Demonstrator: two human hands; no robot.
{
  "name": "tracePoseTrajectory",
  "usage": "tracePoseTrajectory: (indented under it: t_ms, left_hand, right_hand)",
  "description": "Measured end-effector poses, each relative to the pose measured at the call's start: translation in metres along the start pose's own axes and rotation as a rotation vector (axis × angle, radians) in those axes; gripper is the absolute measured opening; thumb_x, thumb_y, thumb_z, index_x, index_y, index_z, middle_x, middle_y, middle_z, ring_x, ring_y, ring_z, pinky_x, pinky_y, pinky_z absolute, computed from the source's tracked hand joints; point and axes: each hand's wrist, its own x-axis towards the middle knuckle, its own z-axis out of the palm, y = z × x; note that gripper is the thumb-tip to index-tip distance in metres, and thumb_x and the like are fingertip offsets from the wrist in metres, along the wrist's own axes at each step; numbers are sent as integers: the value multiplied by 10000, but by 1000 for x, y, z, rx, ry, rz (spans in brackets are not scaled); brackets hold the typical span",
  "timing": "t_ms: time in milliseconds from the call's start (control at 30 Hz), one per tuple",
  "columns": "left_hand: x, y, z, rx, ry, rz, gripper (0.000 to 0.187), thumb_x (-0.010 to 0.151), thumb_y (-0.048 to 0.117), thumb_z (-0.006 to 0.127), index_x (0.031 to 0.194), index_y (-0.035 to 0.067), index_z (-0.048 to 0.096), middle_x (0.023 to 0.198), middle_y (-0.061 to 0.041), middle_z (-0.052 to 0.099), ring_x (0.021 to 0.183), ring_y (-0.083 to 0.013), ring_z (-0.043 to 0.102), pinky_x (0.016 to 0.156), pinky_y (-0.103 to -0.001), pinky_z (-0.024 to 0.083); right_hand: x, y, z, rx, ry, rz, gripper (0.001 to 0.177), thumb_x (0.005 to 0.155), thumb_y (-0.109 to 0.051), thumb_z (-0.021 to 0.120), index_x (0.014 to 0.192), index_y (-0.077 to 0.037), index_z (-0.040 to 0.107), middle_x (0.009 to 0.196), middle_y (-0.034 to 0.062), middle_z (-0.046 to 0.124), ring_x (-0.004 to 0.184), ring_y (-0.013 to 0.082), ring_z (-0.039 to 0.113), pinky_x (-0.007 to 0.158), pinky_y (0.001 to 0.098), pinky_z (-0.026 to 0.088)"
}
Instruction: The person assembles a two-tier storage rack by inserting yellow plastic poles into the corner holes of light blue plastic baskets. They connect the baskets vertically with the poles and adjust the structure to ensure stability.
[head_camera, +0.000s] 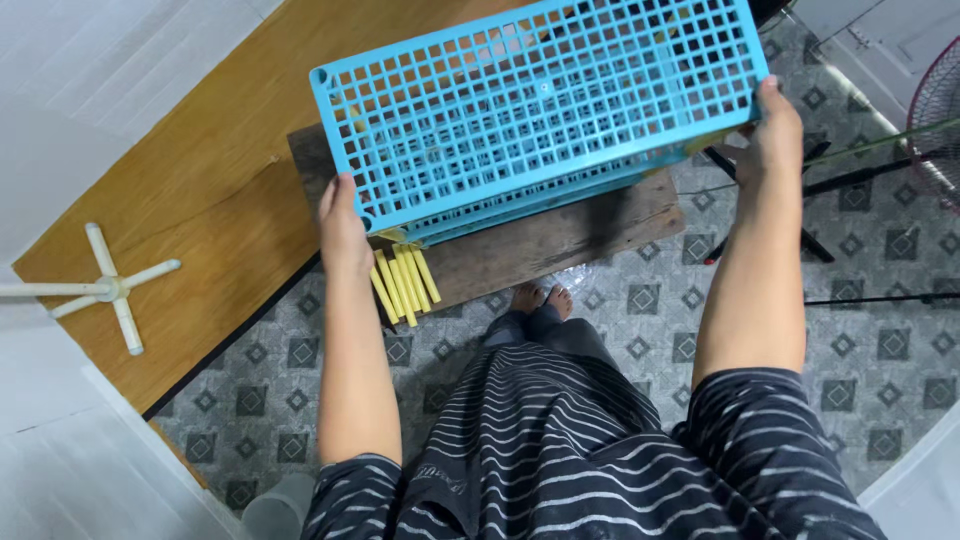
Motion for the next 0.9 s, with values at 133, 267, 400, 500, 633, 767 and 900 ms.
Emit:
tracePoseTrajectory:
  t_ms: [133, 267, 400, 500, 633, 767, 900]
  left_hand:
    - [10, -7, 0, 75, 112, -26, 355, 1049, 354, 612, 1181, 36, 699, 922, 8, 680, 729, -79, 577, 630, -267, 475]
    - [5, -11, 5, 89, 171, 24, 379, 1042, 417, 603, 1155, 69, 703, 850, 31, 651, 656, -47, 510, 552, -225, 389]
    - [20, -13, -9, 55, 123, -18, 381, 1041, 419, 627, 1155, 65, 712, 809, 39, 603, 648, -63, 537, 563, -247, 455]
    - [37, -4, -15, 62, 118, -54, 380, 1037, 410, 625, 1141, 56, 713, 793, 27, 616, 627, -86, 577, 548, -261, 471]
    - [53, 16, -26, 168, 74, -77, 363, 1071, 392, 636, 1183, 59, 723, 797, 42, 603, 632, -72, 542, 552, -251, 427]
    - [39, 30, -9, 308, 3, 10, 419, 1056, 381, 604, 1199, 4, 722, 939, 30, 734, 794, -99, 628, 731, -280, 523]
    - [-23, 49, 52, 1025, 292, 972, 322, 1100, 277, 654, 1181, -34, 630, 1049, -94, 628, 993, -233, 602, 894, -414, 496]
  right_hand:
    - [-11, -23, -16, -35, -19, 285, 409, 1030, -420, 588, 1289, -104, 601, 1274, 92, 665, 1144, 340, 603, 1058, 770, 381]
    - [-24, -36, 5, 256, -110, 295, 550, 985, -464, 623, 1371, -73, 578, 1365, 142, 645, 1335, 431, 536, 1069, 833, 266]
    - [-50, -45, 23, 411, -218, 238, 763, 895, -596, 620, 1447, -73, 552, 1473, 157, 598, 1439, 491, 426, 1087, 843, 205]
    - [-73, -36, 24, 236, -25, 121, 799, 970, -641, 627, 1543, -93, 538, 1504, 136, 560, 1477, 390, 341, 1162, 734, 162]
    - [-117, -4, -10, 177, -228, 7, 606, 938, -234, 778, 1479, -85, 549, 1380, 51, 603, 1296, 281, 504, 1080, 512, 381]
    - [-145, 29, -27, -43, -158, -76, 492, 954, 34, 684, 1423, -48, 558, 1294, 9, 644, 1183, 163, 581, 1012, 316, 458]
    - [-152, 33, -24, -498, -53, -229, 257, 1031, 50, 573, 1279, 0, 618, 1112, 34, 684, 1044, 135, 629, 929, 297, 518]
